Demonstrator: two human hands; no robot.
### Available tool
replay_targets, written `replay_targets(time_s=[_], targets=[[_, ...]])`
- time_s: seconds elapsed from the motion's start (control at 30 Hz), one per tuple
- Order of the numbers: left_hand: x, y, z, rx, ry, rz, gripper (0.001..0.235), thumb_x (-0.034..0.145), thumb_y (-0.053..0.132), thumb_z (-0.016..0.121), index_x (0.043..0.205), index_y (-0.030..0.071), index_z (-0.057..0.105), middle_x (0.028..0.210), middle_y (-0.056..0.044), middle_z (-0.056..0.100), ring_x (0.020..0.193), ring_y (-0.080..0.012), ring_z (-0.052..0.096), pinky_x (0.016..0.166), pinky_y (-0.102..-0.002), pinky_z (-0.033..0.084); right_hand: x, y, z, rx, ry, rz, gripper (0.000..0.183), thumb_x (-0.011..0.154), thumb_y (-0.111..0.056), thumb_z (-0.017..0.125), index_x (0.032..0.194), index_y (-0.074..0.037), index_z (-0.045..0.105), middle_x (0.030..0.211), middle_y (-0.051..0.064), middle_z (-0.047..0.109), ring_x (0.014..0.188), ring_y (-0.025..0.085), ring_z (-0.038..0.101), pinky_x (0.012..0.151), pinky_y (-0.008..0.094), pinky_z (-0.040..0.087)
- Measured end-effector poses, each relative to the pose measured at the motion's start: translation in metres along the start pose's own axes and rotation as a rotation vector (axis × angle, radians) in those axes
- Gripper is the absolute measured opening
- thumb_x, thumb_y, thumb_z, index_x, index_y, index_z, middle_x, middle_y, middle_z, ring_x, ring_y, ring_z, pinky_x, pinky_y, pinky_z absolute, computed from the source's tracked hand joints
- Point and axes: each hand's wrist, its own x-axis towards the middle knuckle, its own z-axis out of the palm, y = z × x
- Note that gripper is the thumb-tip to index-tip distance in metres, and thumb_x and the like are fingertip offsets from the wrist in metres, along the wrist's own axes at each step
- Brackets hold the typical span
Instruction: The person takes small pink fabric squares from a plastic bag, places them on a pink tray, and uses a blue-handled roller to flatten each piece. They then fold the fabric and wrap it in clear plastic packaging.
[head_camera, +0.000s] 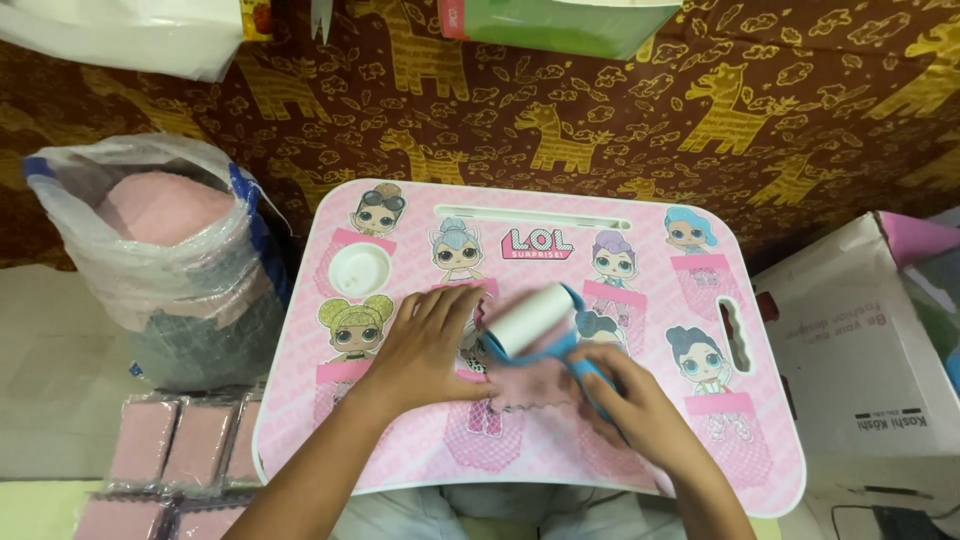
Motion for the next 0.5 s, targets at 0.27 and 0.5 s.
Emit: replay_targets(time_s=[0.27, 0.5], targets=[[-0.001, -0.001, -0.002, 0.007, 0.006, 0.014, 0.124, 0.058, 0.067, 0.09, 0.155, 0.012, 0.036, 0.153, -0.006, 0.048, 0.139, -0.0255, 0.045, 0.11, -0.045, 0.033, 0.008, -0.025, 0.015, 0.22, -0.053, 0.087, 0.023, 0.104, -0.018, 0.05, 0.119, -0.005, 0.062, 0.083, 0.012, 0.06, 0.04, 0.011, 0.035, 0.033, 0.025, 0.026], [-0.003, -0.008, 0.007, 0.009, 0.01, 0.037, 0.105, 0.061, 0.07, 0.086, 0.147, 0.022, 0.049, 0.15, -0.011, 0.049, 0.137, -0.0308, 0.045, 0.109, -0.049, 0.032, -0.07, 0.03, 0.026, 0.223, 0.208, 0.215, 0.025, 0.099, -0.018, 0.057, 0.119, -0.007, 0.066, 0.074, 0.016, 0.064, 0.034, 0.016, 0.038, 0.028, 0.028, 0.027]])
